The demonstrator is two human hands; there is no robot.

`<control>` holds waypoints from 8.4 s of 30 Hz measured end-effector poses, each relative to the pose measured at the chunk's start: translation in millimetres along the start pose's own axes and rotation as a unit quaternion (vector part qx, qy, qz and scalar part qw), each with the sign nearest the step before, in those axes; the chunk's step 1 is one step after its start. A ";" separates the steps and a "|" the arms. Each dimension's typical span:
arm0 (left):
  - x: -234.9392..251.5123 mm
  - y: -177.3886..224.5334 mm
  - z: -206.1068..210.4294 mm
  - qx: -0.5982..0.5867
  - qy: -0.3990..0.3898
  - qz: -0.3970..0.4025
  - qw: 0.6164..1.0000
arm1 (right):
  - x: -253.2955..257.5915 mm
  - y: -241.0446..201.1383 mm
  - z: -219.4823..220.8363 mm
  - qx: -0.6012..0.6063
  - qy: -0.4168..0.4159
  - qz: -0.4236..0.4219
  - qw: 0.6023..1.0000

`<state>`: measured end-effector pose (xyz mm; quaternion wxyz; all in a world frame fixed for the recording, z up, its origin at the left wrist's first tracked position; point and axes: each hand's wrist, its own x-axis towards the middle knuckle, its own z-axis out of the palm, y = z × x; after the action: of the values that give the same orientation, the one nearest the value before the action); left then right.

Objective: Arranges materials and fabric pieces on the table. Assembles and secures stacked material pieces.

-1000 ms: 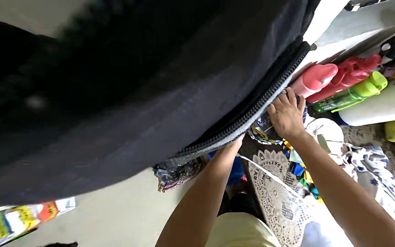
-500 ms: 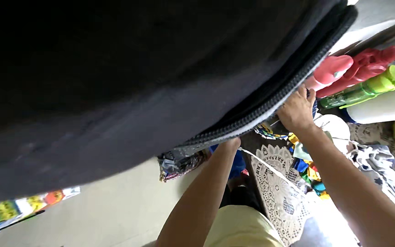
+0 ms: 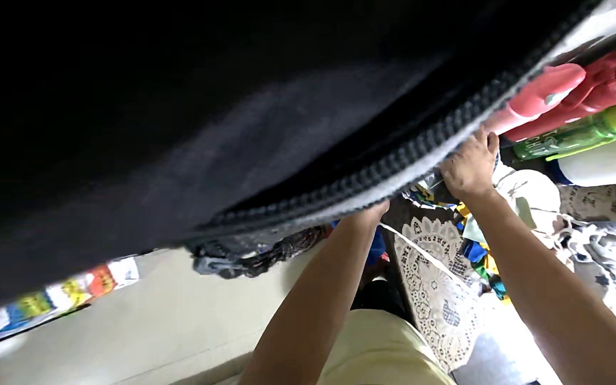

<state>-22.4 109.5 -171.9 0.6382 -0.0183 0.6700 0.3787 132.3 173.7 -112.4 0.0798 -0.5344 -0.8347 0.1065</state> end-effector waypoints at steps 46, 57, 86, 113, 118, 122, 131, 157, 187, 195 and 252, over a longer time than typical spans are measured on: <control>-28.6 6.3 42.0 -0.003 -0.064 0.056 0.996 | 9.7 41.6 -2.1 0.127 -0.026 0.033 0.991; -21.0 -0.9 37.2 -0.032 -0.070 0.034 0.996 | 8.0 43.5 -2.9 0.135 -0.025 0.036 0.990; -9.8 2.0 23.8 0.008 -0.104 0.019 0.994 | 8.6 57.2 0.9 0.179 -0.008 0.034 0.983; -3.3 -28.5 39.2 -0.156 -0.170 0.059 0.971 | 15.6 71.3 -1.9 0.198 -0.039 -0.011 0.979; -11.3 -39.0 39.6 -0.174 -0.183 0.060 0.966 | 16.1 65.5 -4.1 0.197 -0.066 -0.035 0.978; -27.4 -47.0 39.9 -0.174 -0.179 0.060 0.966 | 7.4 64.7 -8.3 0.219 -0.084 -0.032 0.972; -77.5 -80.1 35.6 -0.207 -0.131 0.012 0.969 | -35.7 59.3 -18.4 0.249 -0.150 -0.032 0.956; -195.3 -230.9 64.7 -0.200 -0.146 -0.122 0.961 | -202.1 103.4 -45.6 0.190 -0.177 -0.104 0.960; -184.1 -271.4 17.9 0.259 -0.349 -0.094 0.896 | -309.1 100.1 -37.3 0.018 -0.009 -0.222 0.975; -86.1 -198.1 3.2 0.650 -0.139 0.516 0.540 | -311.7 96.4 -32.2 0.012 0.019 -0.213 0.977; -188.2 -198.0 60.1 0.375 -0.412 0.563 0.610 | -312.9 89.4 -24.8 0.056 0.089 -0.152 0.983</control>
<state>163.5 -86.0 -98.1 0.4593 0.7613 0.2983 0.3470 346.9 -72.2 -118.1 0.1986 -0.4038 -0.8883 0.0915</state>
